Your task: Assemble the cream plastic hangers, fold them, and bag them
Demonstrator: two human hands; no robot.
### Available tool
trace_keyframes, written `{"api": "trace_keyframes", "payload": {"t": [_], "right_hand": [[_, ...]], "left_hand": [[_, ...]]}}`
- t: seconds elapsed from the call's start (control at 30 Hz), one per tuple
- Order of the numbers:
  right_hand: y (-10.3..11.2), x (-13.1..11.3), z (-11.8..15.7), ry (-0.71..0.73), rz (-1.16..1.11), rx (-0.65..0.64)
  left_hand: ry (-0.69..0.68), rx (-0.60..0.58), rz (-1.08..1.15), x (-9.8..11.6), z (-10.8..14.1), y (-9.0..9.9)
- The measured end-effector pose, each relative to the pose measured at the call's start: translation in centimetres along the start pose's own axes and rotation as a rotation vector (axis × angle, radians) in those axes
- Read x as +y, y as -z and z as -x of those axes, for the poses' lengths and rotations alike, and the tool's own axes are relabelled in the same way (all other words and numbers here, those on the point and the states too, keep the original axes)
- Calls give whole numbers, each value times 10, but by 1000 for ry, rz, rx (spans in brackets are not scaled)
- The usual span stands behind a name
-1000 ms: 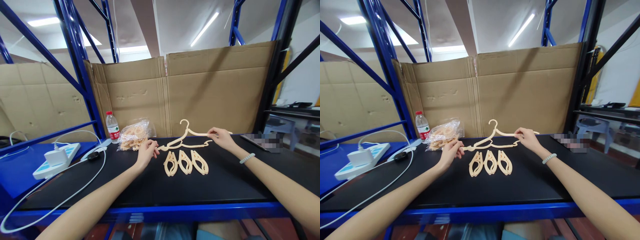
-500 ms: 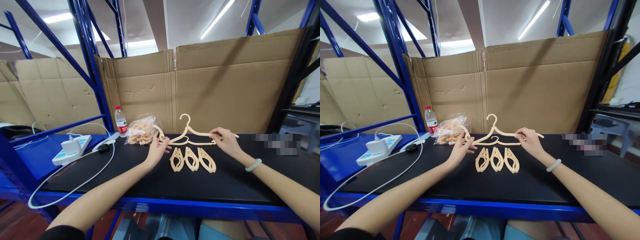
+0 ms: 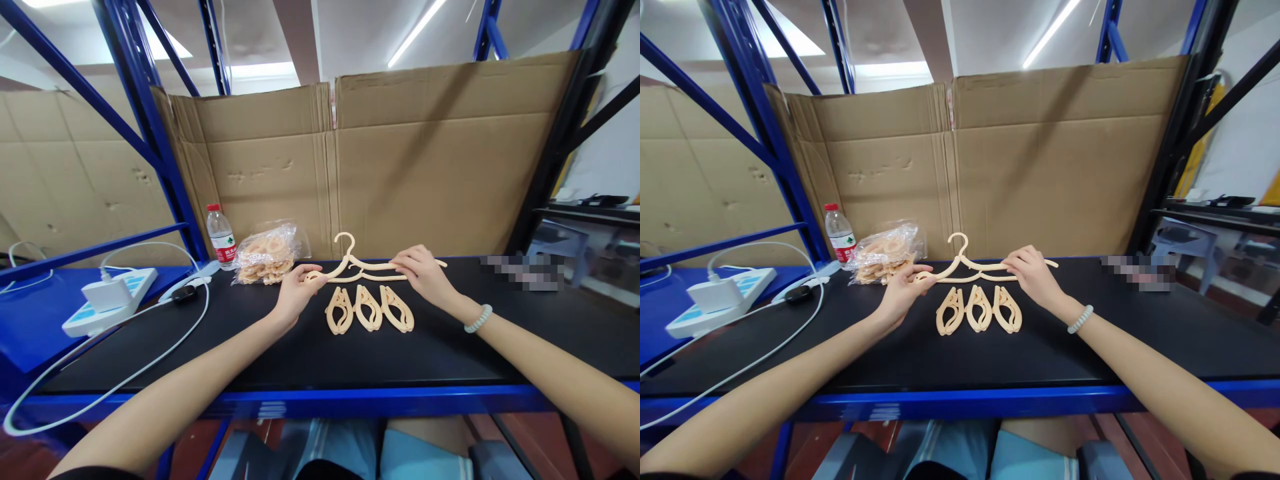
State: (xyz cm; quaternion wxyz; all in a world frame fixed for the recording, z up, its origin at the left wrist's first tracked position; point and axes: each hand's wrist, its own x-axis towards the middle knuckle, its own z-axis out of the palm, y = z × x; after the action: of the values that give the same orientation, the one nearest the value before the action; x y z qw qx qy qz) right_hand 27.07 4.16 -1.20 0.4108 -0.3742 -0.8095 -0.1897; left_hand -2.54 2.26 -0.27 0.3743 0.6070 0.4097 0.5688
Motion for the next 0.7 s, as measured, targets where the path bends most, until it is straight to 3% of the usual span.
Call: {"api": "trace_keyframes", "payload": {"t": [0.13, 0.27, 0.47, 0.7], "right_hand": [[6, -2, 2, -25, 242, 15], [7, -3, 4, -56, 295, -11], [1, -4, 4, -54, -49, -1], [-1, -10, -1, -226, -402, 84]], "left_hand": [[33, -14, 27, -2, 0, -1], [21, -17, 26, -2, 1, -1], [24, 0, 25, -2, 0, -1], [8, -4, 85, -3, -2, 0]]}}
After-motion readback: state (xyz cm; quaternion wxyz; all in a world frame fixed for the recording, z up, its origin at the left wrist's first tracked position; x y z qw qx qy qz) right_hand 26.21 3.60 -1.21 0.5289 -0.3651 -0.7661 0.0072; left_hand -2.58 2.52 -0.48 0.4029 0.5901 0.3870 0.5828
